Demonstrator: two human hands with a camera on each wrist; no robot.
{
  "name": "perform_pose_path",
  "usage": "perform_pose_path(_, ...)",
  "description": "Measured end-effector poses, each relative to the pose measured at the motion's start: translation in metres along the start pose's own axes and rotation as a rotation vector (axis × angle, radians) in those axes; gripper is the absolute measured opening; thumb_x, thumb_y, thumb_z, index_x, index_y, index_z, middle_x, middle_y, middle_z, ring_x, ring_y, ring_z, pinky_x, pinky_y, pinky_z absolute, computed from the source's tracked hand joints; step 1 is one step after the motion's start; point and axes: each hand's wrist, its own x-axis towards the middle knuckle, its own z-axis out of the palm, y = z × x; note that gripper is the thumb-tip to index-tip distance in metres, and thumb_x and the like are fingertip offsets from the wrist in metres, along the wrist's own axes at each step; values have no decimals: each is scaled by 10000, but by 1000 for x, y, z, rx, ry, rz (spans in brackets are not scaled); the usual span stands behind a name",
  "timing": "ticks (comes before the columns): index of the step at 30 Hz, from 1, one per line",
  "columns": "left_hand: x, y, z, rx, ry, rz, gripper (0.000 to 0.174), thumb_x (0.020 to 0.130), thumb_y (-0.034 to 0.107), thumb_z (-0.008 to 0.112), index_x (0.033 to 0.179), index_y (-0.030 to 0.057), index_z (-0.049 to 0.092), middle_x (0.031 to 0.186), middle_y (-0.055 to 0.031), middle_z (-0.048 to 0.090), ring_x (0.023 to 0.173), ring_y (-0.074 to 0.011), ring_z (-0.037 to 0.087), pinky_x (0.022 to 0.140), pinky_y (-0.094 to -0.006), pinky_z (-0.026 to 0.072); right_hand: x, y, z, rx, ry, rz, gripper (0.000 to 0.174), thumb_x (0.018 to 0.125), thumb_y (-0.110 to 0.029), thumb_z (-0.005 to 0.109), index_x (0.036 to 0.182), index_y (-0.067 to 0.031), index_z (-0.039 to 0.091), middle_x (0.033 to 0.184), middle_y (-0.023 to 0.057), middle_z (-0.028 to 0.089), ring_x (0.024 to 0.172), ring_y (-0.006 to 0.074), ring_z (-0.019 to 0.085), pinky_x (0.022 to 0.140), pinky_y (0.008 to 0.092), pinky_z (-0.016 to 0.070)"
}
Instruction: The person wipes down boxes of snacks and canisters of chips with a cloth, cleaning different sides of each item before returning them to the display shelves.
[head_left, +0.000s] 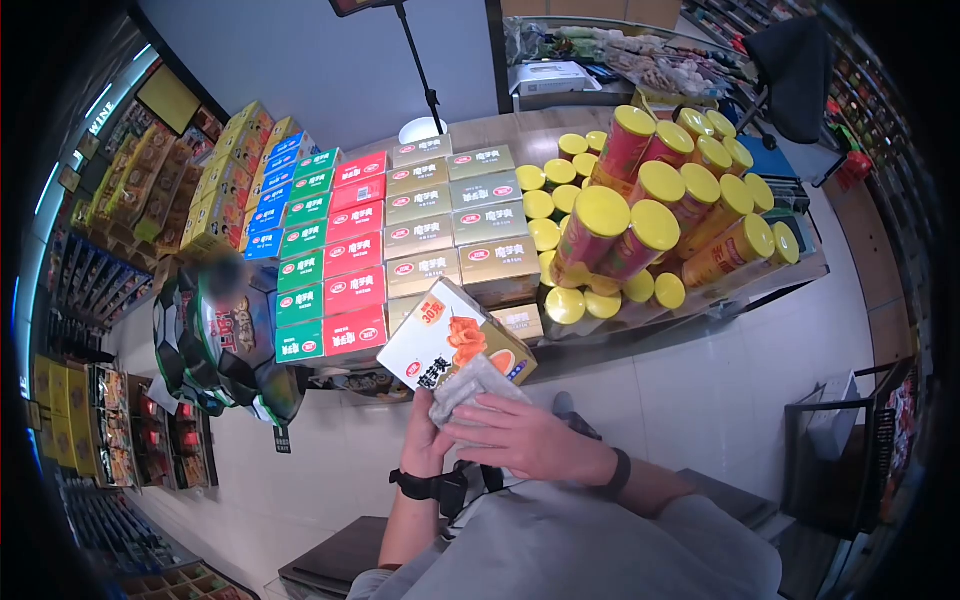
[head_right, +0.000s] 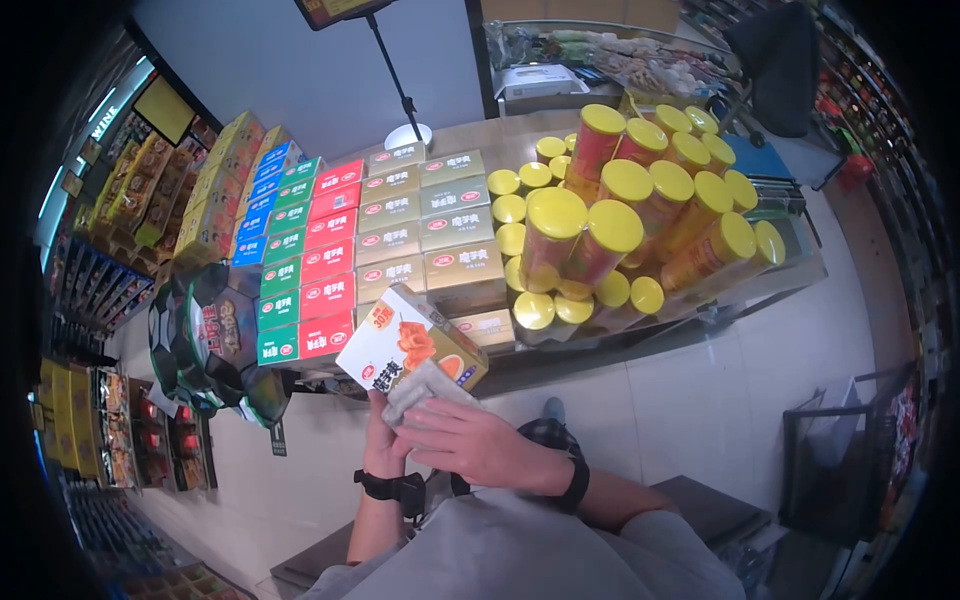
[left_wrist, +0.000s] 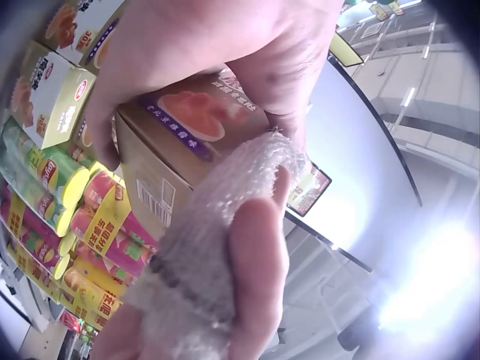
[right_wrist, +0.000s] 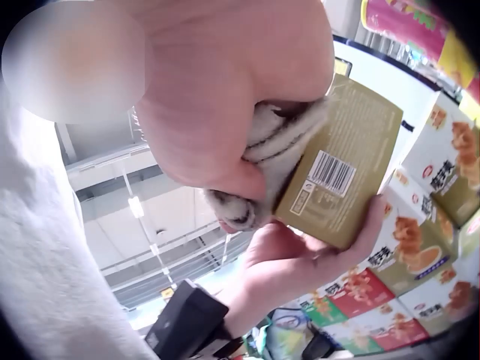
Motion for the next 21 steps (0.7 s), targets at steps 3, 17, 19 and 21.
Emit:
perform_pose_path(3, 4, 2, 9, 0, 3, 9, 782, 838, 411, 805, 1444, 55, 463, 1437, -100, 549, 1321, -268, 530, 1113, -459, 441, -5, 5, -3, 57, 1, 62, 448, 722, -8, 652, 1153, -120, 706, 1449, 65, 557, 1380, 285, 487, 1177, 495, 357)
perform_pose_path(17, 7, -5, 14, 62, -20, 56, 736, 897, 356, 752, 1478, 85, 389, 1411, -93, 550, 1275, -274, 561, 1080, -457, 467, 3, 37, -5, 123, 165, 265, 545, 618, 87, 513, 1098, -100, 691, 1417, 87, 587, 1409, 321, 445, 1219, 535, 270)
perform_pose_path(19, 6, -6, 15, 63, -6, 48, 735, 900, 357, 749, 1477, 78, 389, 1414, -97, 548, 1280, -275, 558, 1081, -453, 466, 7, 32, 1, 263, 20, 167, 461, 628, 76, 519, 1018, -92, 696, 1415, 73, 590, 1414, 299, 444, 1228, 526, 262)
perform_pose_path(21, 3, -5, 19, 59, 99, 27, 736, 896, 367, 746, 1470, 73, 392, 1395, -94, 560, 1264, -269, 570, 1065, -438, 481, 6, 30, -3, 297, -89, 93, 420, 644, 83, 528, 994, -82, 690, 1390, 69, 608, 1405, 283, 453, 1226, 512, 277)
